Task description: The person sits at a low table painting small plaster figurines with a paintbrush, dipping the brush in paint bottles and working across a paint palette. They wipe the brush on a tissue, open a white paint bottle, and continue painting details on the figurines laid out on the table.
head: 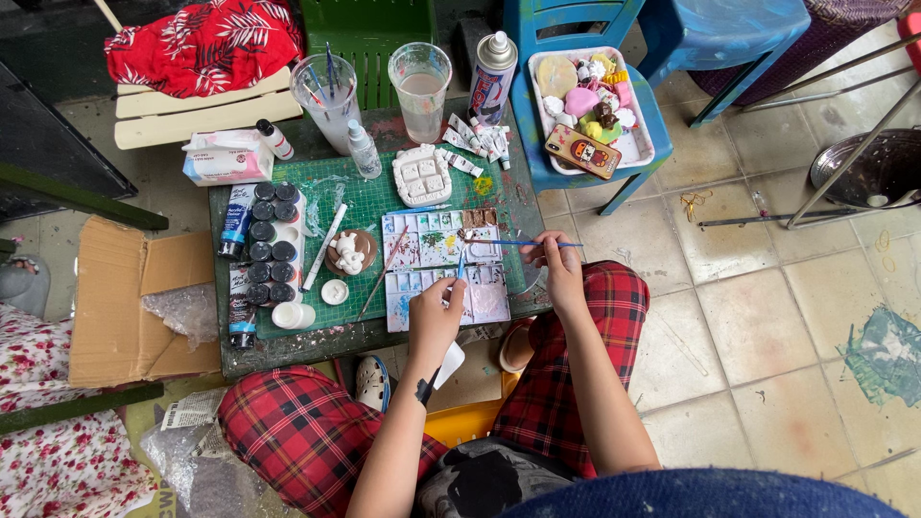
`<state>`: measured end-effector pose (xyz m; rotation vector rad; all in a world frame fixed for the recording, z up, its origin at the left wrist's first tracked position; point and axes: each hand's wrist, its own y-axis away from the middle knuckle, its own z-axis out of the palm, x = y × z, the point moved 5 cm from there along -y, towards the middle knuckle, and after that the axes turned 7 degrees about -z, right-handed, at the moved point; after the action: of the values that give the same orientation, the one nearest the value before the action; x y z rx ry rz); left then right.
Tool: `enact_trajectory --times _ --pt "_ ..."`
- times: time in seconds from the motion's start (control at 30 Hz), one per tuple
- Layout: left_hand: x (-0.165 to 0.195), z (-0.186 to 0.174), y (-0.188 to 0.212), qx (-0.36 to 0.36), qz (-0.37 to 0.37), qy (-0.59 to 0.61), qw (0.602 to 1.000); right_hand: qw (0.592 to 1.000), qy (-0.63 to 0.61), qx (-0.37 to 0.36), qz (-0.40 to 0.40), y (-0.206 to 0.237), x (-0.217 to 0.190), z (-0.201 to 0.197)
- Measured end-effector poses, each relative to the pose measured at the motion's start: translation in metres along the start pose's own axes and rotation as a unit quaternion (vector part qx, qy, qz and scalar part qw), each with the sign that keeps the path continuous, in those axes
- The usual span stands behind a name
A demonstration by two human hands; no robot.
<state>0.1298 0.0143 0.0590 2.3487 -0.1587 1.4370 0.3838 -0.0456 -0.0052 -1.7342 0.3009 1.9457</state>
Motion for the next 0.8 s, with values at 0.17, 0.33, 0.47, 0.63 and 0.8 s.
enact_trajectory --times 0.17,0.33,0.47,0.63,0.8 --pt "-0.006 0.008 -0.008 -0.029 -0.023 0.045 0.998 1.000 0.005 0.016 0.002 -0.001 0.010 0.001" --pt "-0.012 0.009 -0.010 -0.028 -0.025 0.060 0.997 0.999 0.034 0.023 -0.013 -0.002 0.012 0.002" --pt "-0.017 0.009 -0.013 -0.027 -0.028 0.071 0.997 0.996 0.073 0.020 -0.046 -0.005 0.007 0.008" --pt "-0.023 0.012 -0.017 -0.037 -0.065 0.074 0.994 0.994 0.092 0.011 -0.061 -0.004 -0.007 0.021" --pt "-0.024 0.010 -0.013 -0.035 -0.064 0.071 0.995 0.990 0.119 0.018 -0.071 0.005 -0.021 0.036"
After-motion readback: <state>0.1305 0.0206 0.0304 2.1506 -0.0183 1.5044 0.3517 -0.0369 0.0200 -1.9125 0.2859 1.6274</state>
